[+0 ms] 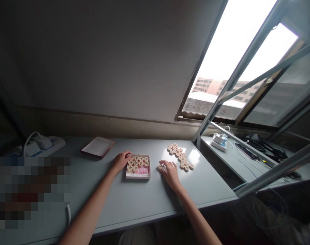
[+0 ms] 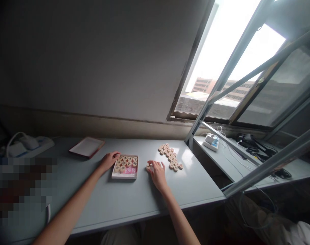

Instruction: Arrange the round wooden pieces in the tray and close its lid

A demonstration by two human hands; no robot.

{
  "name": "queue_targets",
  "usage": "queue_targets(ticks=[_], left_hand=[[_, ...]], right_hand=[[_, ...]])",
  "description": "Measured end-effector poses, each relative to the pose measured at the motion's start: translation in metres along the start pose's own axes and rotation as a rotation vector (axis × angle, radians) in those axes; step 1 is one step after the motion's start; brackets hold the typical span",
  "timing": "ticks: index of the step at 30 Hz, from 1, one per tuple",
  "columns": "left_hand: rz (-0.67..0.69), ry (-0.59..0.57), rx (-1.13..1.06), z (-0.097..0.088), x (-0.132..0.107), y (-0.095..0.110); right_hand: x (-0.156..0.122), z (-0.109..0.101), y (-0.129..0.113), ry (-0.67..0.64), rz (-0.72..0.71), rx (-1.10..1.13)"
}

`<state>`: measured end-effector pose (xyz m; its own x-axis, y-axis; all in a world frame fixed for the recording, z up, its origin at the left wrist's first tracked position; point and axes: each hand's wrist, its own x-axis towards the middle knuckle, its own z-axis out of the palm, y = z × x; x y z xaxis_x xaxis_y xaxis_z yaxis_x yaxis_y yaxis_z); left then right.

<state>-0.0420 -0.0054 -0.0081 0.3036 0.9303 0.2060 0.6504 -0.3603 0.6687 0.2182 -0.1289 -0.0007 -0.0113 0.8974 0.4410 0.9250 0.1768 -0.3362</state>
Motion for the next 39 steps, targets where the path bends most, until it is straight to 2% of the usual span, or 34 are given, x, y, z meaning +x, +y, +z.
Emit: queue_targets(ticks=[4, 7, 10, 13, 16, 20, 23, 26, 30, 33, 35, 37, 39], left_hand=[[0.002, 0.0, 0.0, -0.001, 0.0, -0.001], [0.018, -0.01, -0.03, -0.001, 0.001, -0.003], [0.023, -0.013, -0.052, 0.0, 0.001, -0.005], [0.025, 0.002, -0.048, 0.001, 0.001, -0.006], [0.025, -0.004, -0.062, 0.0, 0.0, -0.005], [0.042, -0.014, -0.113, -0.001, 0.001, -0.007], [0.051, -0.001, -0.143, 0.001, 0.003, -0.01], [0.039, -0.014, -0.164, 0.002, 0.004, -0.012], [0.024, -0.037, -0.17, 0.002, 0.005, -0.012], [0.017, -0.033, -0.136, 0.002, 0.006, -0.013], [0.019, -0.039, -0.126, 0.003, 0.007, -0.014], [0.024, -0.049, -0.129, 0.003, 0.008, -0.015], [0.018, -0.057, -0.15, 0.003, 0.008, -0.016]], right_hand=[[0.015, 0.009, -0.018, 0.058, 0.012, 0.225], [0.02, 0.019, -0.042, -0.036, -0.058, 0.321], [0.021, 0.026, -0.066, -0.079, -0.109, 0.245], [0.018, 0.025, -0.078, 0.048, -0.072, 0.112], [0.01, 0.019, -0.082, 0.108, -0.05, 0.014], [-0.003, 0.017, -0.086, 0.041, -0.124, -0.04], [-0.002, 0.016, -0.087, 0.038, -0.177, -0.05], [0.008, 0.005, -0.07, 0.144, -0.092, -0.077], [0.007, -0.023, -0.011, 0.296, 0.173, -0.243], [-0.016, -0.037, 0.041, 0.252, 0.273, -0.422], [-0.035, -0.042, 0.063, 0.157, 0.274, -0.46], [-0.049, -0.044, 0.07, 0.066, 0.22, -0.433], [-0.054, -0.044, 0.061, 0.036, 0.136, -0.374]])
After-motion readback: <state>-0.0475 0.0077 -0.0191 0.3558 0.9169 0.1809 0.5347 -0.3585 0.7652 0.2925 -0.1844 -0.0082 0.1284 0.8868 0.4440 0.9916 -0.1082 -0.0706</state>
